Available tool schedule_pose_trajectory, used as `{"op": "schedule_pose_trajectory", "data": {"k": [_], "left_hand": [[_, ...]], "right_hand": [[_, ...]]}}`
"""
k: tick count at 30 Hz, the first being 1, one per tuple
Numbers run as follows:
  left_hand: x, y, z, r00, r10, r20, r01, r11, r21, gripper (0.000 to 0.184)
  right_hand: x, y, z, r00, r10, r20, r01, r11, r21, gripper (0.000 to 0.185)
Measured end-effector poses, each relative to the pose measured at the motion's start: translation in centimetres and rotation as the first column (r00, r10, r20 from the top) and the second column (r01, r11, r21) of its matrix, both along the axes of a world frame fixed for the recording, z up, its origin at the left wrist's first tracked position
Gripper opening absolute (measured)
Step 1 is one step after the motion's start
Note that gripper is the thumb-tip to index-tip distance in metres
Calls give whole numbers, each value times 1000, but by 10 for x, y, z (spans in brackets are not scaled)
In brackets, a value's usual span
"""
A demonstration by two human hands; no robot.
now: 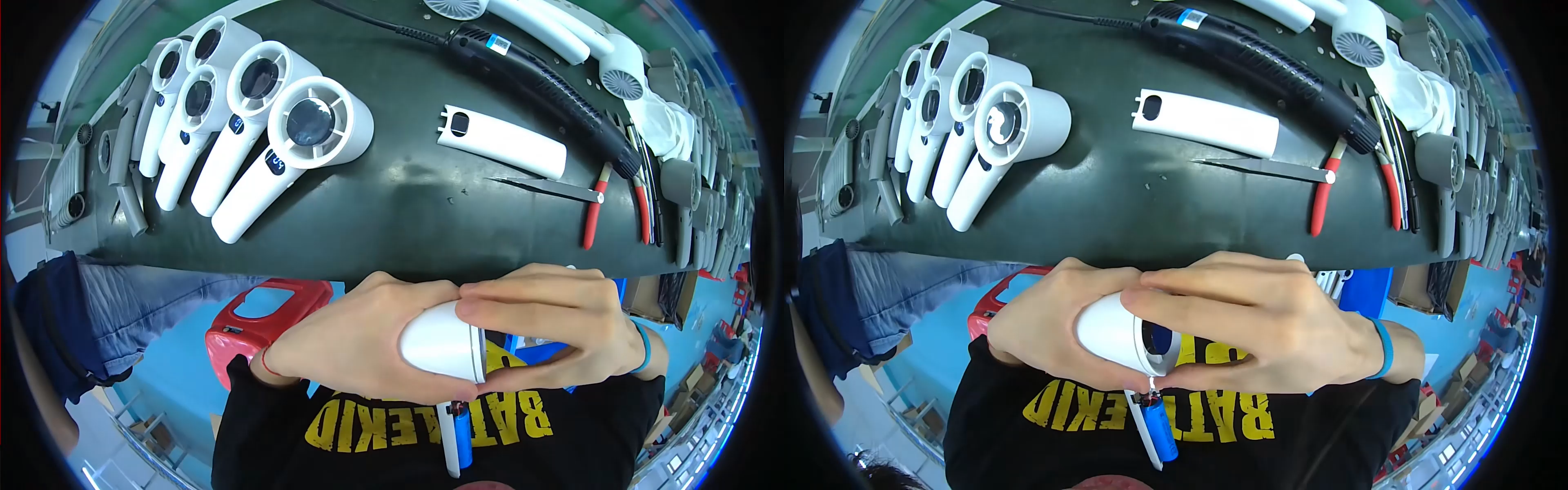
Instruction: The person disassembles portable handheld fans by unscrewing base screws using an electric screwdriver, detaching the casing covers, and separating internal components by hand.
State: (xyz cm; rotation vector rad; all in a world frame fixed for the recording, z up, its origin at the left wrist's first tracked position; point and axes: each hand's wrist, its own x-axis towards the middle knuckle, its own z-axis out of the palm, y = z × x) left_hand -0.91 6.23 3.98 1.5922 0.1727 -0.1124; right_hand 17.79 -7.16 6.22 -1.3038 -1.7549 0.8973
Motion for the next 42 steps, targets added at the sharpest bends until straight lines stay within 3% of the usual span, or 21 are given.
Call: {"op": "schedule_pose_trajectory", "data": {"k": [5, 14, 15, 18, 21, 23, 27, 29, 32, 34, 36, 39, 41, 42], "left_hand": [[2, 5, 2, 995, -56, -82, 50, 996, -74, 53], [-7, 12, 0, 990, -61, -128, 53, 997, -62, 54], [-16, 12, -4, 981, 8, -193, -61, 960, -273, 57], [-16, 14, -2, 987, -54, -151, 24, 982, -190, 60], [-19, 10, -3, 968, 34, -248, -87, 974, -207, 61], [-23, 12, -4, 988, 80, -129, -92, 992, -85, 62], [-24, 16, 1, 979, 73, -192, -90, 993, -81, 69], [-25, 16, -1, 988, 121, -99, -126, 991, -47, 62], [-22, 18, 8, 987, 92, -128, -90, 996, 20, 61], [-21, 19, 5, 988, 110, -110, -108, 994, 18, 62], [-19, 18, 2, 988, 125, -90, -124, 992, 19, 62], [-16, 18, -1, 990, 133, -44, -136, 989, -60, 63], [-14, 20, -1, 987, -42, -158, 27, 995, -95, 61], [-15, 18, 0, 986, -41, -164, 25, 995, -98, 61]], "right_hand": [[2, 1, -2, 1000, 6, -20, -7, 999, -36, 63], [4, 6, -6, 998, -15, -67, 9, 997, -82, 60], [7, 2, -11, 987, -74, -144, 61, 994, -92, 59], [4, 7, -10, 977, -75, -199, 42, 985, -166, 51], [0, 11, -10, 989, -43, -143, 23, 990, -139, 57], [-5, 7, -5, 980, -122, -158, 82, 967, -241, 58], [-5, 4, -8, 994, -104, -43, 98, 986, -135, 59], [-7, 2, -6, 992, -119, -49, 111, 983, -144, 59], [-3, 4, -4, 992, -111, -56, 101, 982, -159, 59], [-2, 5, -6, 995, -88, -55, 78, 984, -160, 58], [-5, 5, -14, 929, -210, -306, 136, 960, -246, 58], [-7, 3, -15, 883, -215, -417, 86, 948, -307, 59], [0, 4, -9, 930, -137, -341, 44, 962, -268, 59], [3, 3, -7, 965, -60, -255, 0, 973, -231, 59]]}}
